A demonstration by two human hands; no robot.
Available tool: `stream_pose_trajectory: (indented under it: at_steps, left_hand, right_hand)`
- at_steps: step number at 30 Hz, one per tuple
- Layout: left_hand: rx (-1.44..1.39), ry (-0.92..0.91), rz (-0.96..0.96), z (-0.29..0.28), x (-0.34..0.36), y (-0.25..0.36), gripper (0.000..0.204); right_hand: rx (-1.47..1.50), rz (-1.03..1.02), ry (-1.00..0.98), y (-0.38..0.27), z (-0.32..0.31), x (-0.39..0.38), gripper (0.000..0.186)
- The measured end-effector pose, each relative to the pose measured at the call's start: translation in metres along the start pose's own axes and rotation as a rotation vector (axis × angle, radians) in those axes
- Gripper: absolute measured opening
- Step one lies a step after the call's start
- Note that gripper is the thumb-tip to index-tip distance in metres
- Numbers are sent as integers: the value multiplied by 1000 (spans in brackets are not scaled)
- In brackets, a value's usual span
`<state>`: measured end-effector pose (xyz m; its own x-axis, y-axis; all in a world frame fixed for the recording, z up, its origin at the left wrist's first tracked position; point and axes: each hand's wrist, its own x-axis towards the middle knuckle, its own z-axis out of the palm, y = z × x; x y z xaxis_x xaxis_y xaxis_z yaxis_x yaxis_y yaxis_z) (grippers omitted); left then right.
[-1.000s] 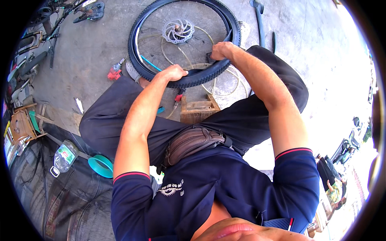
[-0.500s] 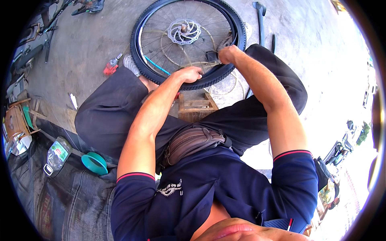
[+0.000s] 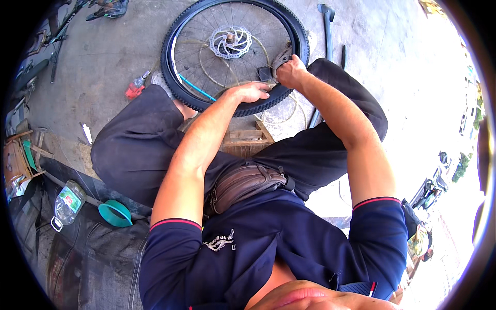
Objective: The person removes an inner tube from a bicycle wheel, inspects it, and then inserts a replacement inner tube back into the tire and rim before inflating it with a pump.
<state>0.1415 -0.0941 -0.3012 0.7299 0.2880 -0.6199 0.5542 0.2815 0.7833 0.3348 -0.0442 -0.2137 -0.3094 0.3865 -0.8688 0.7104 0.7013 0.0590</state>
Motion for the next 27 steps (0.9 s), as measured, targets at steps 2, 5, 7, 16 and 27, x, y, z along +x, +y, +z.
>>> stream_pose_trajectory:
  at_steps: [2,5,7,16,27]
  left_hand:
    - [-4,-26,-38,-1,3,8,54]
    - [7,-28,-50,0,5,24,54]
    - [-297,103,21,21,15,28,48]
    - [-489,156,38,33,43,24,61]
    - [487,508,62,73,5,45,88]
  right_hand:
    - [-13,17,3,3,3,3,35]
    - [-95,29,5,16,-18,-8,32]
    - [-103,122,118,31,-11,-14,30]
    - [-115,85,65,59,5,25,36]
    - [898,672,549,63,67,34,79]
